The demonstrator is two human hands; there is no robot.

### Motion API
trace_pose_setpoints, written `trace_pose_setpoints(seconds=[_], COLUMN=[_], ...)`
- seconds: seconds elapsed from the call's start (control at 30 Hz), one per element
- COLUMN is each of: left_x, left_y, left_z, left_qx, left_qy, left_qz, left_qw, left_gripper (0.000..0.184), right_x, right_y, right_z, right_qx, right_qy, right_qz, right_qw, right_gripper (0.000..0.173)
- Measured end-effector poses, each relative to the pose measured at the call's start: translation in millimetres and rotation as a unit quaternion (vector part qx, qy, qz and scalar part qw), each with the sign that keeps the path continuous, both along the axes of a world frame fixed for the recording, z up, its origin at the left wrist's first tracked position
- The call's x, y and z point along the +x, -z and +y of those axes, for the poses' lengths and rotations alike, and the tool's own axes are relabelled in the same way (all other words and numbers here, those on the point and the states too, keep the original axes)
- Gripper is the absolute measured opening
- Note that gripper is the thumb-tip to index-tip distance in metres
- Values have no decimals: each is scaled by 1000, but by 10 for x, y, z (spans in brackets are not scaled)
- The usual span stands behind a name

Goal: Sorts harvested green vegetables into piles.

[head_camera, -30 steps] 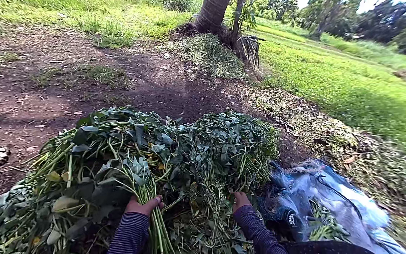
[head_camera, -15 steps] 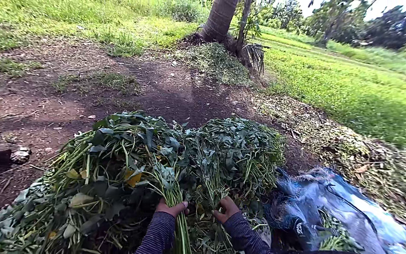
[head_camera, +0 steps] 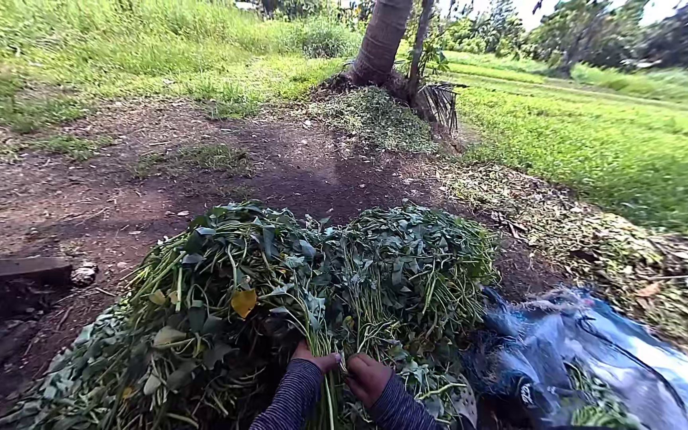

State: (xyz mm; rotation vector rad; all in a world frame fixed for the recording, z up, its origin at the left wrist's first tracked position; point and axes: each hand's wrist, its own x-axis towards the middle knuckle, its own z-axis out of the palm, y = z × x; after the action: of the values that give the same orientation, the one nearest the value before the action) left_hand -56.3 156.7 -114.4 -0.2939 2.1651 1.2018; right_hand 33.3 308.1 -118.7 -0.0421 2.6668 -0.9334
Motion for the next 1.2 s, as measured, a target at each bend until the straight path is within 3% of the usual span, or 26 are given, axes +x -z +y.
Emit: trace_pose_setpoints(seconds=[0.1,0.2,0.27,0.37,0.43,0.53,0.63,0.7,0.87,1.03,1.17,1.2], left_x=[-5,-83,-114,-129,-94,5,114,147,152,144,173,143], left_y=[-10,-104,-194,-292,-320,-362,-403,-415,-396,-333,-197,-184], left_z=[-24,-136,-242,-362,-382,-322,-236,-231,-293,-277,-201,-201], left_qx=[36,72,106,140,169,182,174,162,94,61,51,48], left_qy=[-61,-120,-137,-132,-135,-121,-117,-126,-140,-147,-150,-163], left_qz=[35,87,119,144,158,167,169,164,147,149,159,163], left_qw=[997,986,978,971,964,962,963,965,975,976,975,972], left_gripper=[94,93,89,85,83,78,81,81,79,83,83,82], right_x=[25,-4,-21,-104,-163,-261,-334,-332,-256,-114,104,162], right_y=[212,631,715,364,-118,-460,-433,-334,-248,-225,152,177], right_z=[65,265,385,482,367,-13,-318,-404,-353,-247,-121,-73], right_qx=[-60,-75,-106,-100,-89,-212,-354,-388,-126,-18,2,12], right_qy=[32,105,168,202,173,144,221,267,119,53,67,53], right_qz=[-15,-103,-138,-96,-67,-69,-104,-63,56,9,113,85], right_qw=[998,986,970,969,979,964,903,880,983,998,991,995], right_gripper=[37,48,47,49,53,58,47,40,43,48,45,46])
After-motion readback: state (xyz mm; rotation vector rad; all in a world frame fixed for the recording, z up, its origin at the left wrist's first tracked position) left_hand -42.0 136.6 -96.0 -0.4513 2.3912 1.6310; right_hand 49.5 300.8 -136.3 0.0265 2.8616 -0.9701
